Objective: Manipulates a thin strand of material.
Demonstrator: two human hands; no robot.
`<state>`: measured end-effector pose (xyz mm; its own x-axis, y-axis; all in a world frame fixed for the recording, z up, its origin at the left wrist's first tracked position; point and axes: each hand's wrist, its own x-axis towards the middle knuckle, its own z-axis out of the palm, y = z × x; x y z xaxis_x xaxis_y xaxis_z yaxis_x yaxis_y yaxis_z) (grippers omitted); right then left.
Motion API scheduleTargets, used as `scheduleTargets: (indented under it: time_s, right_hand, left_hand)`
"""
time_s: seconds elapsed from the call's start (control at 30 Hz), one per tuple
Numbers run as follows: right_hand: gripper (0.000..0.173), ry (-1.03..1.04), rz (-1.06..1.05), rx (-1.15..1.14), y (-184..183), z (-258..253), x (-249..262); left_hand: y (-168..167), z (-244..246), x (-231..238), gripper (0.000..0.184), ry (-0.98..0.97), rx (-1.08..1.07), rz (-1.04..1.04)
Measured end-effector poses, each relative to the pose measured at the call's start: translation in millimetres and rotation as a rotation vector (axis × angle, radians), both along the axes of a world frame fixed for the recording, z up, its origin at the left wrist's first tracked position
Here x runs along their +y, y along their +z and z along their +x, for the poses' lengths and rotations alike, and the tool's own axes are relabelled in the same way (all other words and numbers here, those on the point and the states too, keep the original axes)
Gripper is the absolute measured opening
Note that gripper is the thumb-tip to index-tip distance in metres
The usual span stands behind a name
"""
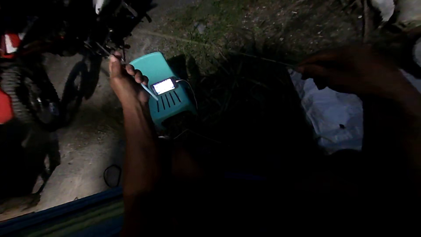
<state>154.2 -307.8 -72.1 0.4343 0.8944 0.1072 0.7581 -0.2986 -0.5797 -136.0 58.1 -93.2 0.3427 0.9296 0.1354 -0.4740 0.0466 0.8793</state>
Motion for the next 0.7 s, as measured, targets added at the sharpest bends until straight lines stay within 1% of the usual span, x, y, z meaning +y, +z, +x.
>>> scheduleTargets:
  time_s: [0.07, 0.1, 0.17, 0.2, 0.23, 0.3, 0.37, 0.43, 0.47, 0.57, 0.63, 0.7]
  right_hand:
    - [0.024, -0.063, 0.050, 0.038, -4, -8, 9]
    - [0.024, -0.078, 0.074, 0.058, -7, -14, 16]
    - [0.025, -0.049, 0.090, 0.108, -8, -28, 33]
    - [0.025, -0.015, 0.092, 0.123, -8, -36, 41]
    - [0.024, 0.023, 0.090, 0.138, -8, -44, 48]
    - [0.022, 0.079, 0.082, 0.167, -10, -57, 61]
    - [0.021, 0.124, 0.075, 0.184, -13, -64, 67]
    - [0.022, 0.166, 0.083, 0.169, -17, -62, 69]
    - [0.023, 0.177, 0.079, 0.171, -19, -60, 68]
    - [0.024, 0.174, 0.072, 0.179, -20, -55, 68]
    - [0.025, 0.178, 0.096, 0.185, -20, -57, 70]
    - [0.025, 0.182, 0.115, 0.177, -20, -58, 73]
  left_hand:
    - [-3, 13, -26, 0.041, -0.126, 0.122, 0.099]
    - [-7, 22, -47, 0.039, -0.222, 0.209, 0.191]
    - [-15, 42, -95, 0.027, -0.454, 0.396, 0.343]
    - [-17, 51, -117, 0.024, -0.557, 0.483, 0.382]
    - [-20, 59, -136, 0.025, -0.639, 0.548, 0.398]
    - [-28, 71, -155, 0.033, -0.765, 0.555, 0.372]
    - [-33, 76, -157, 0.037, -0.777, 0.490, 0.292]
    - [-32, 77, -149, 0.032, -0.731, 0.436, 0.204]
    - [-32, 78, -141, 0.027, -0.701, 0.391, 0.189]
    - [-32, 78, -122, 0.027, -0.625, 0.297, 0.191]
    - [-34, 80, -125, 0.028, -0.642, 0.292, 0.189]
    - [-35, 83, -137, 0.029, -0.687, 0.351, 0.176]
